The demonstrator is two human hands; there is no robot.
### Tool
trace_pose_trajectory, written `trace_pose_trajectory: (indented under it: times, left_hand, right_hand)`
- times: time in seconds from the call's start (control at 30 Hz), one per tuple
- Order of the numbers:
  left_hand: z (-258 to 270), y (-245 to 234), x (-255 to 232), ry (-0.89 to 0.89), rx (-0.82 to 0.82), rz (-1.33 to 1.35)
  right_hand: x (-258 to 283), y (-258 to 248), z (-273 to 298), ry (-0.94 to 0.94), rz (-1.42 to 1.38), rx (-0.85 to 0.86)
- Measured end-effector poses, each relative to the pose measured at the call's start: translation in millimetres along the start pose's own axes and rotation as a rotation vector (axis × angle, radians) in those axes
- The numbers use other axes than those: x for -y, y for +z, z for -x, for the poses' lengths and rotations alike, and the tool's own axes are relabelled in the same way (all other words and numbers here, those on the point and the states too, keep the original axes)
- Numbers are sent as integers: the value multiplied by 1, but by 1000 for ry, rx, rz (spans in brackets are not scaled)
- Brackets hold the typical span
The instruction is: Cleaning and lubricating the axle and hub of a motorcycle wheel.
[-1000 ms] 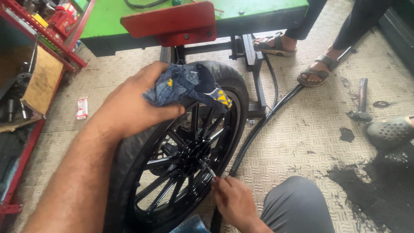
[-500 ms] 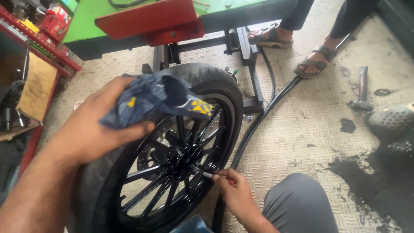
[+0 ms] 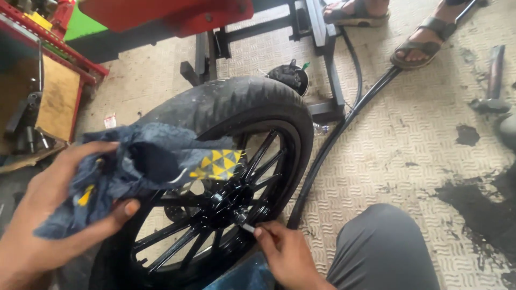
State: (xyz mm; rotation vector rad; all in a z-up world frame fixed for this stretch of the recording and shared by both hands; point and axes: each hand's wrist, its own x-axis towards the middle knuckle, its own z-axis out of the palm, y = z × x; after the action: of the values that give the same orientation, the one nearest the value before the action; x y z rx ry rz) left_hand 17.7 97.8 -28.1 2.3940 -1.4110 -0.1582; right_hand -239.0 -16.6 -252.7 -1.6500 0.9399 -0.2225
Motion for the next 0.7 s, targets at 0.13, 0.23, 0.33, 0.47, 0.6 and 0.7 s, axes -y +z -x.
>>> trace_pose_trajectory:
  times: [0.13,0.23,0.33,0.47,0.6,0.7]
  left_hand:
    - [13,4,6,-71,-46,-26]
    - [18,2,23,-102,-18,-42]
    - [23,2,33,-103,7,-10]
    - [26,5,43,-109,-13,-3]
    - [29,3,50,-90,-49,-43]
    - [35,4,66,-91,-60,-41]
  right_hand:
    - [-10,4,1,-31,40,-67]
    - [-10,4,-1,35,-147,8]
    - [-9,1,-3,71,-34,5]
    - [-18,9,-1,-54,-56,23]
    - [-31,22,-3,-47,-44,-7]
    - [-45,37,-6,-57,-168,21]
